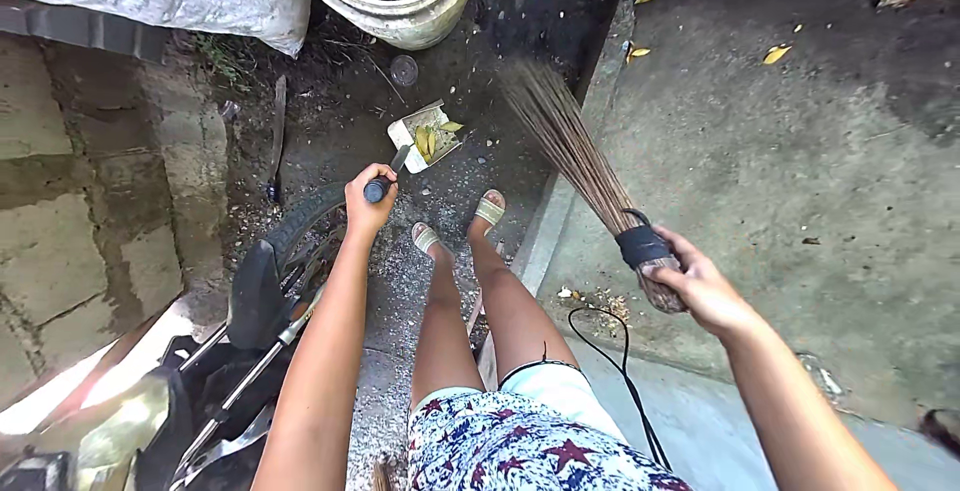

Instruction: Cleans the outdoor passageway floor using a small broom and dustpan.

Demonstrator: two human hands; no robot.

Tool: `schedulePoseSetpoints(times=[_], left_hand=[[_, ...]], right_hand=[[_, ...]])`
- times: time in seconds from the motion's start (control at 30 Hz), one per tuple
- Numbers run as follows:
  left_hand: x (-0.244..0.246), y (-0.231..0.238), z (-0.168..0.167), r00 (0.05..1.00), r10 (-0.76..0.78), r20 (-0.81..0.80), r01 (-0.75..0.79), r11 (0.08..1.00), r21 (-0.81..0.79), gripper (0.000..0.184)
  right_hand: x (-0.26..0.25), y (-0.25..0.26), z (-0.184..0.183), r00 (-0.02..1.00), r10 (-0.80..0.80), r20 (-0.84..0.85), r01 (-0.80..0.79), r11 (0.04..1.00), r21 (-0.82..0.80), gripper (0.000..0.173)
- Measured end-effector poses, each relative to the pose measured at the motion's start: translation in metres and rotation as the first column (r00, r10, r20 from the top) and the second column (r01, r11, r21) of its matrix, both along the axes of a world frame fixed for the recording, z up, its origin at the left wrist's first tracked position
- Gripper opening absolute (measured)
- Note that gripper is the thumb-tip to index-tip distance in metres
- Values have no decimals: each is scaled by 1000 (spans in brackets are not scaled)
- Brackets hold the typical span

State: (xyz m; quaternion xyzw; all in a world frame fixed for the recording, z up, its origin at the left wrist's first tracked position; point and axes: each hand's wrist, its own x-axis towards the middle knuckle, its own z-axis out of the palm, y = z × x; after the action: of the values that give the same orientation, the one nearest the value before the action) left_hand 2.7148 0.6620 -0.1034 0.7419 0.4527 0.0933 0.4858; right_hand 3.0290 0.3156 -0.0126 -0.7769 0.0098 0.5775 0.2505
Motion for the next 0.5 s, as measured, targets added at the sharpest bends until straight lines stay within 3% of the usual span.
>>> schedulePoseSetpoints(times=[0.17, 0.27, 0.37, 0.43, 0.5], left_hand=[[-8, -12, 5, 1000, -11, -14, 11, 1000, 12, 14], [-7, -17, 5, 998, -6, -61, 5, 1000, -8, 14], [-6, -15, 7, 997, 5, -81, -9, 998, -54, 14], [-6, -14, 8, 996, 7, -91, -14, 996, -83, 15], [-8, -12, 7, 997, 29, -78, -35, 996, -84, 16]], right_hand=[[-35, 44, -65, 975, 217, 47, -211, 972, -103, 90], [-64, 66, -98, 942, 327, -74, -333, 938, -92, 90], [-93, 67, -87, 937, 291, -193, -291, 956, 31, 87], [-98, 51, -62, 949, 183, -255, -159, 981, 113, 80], [-95, 34, -33, 940, 208, -272, -169, 973, 160, 80]])
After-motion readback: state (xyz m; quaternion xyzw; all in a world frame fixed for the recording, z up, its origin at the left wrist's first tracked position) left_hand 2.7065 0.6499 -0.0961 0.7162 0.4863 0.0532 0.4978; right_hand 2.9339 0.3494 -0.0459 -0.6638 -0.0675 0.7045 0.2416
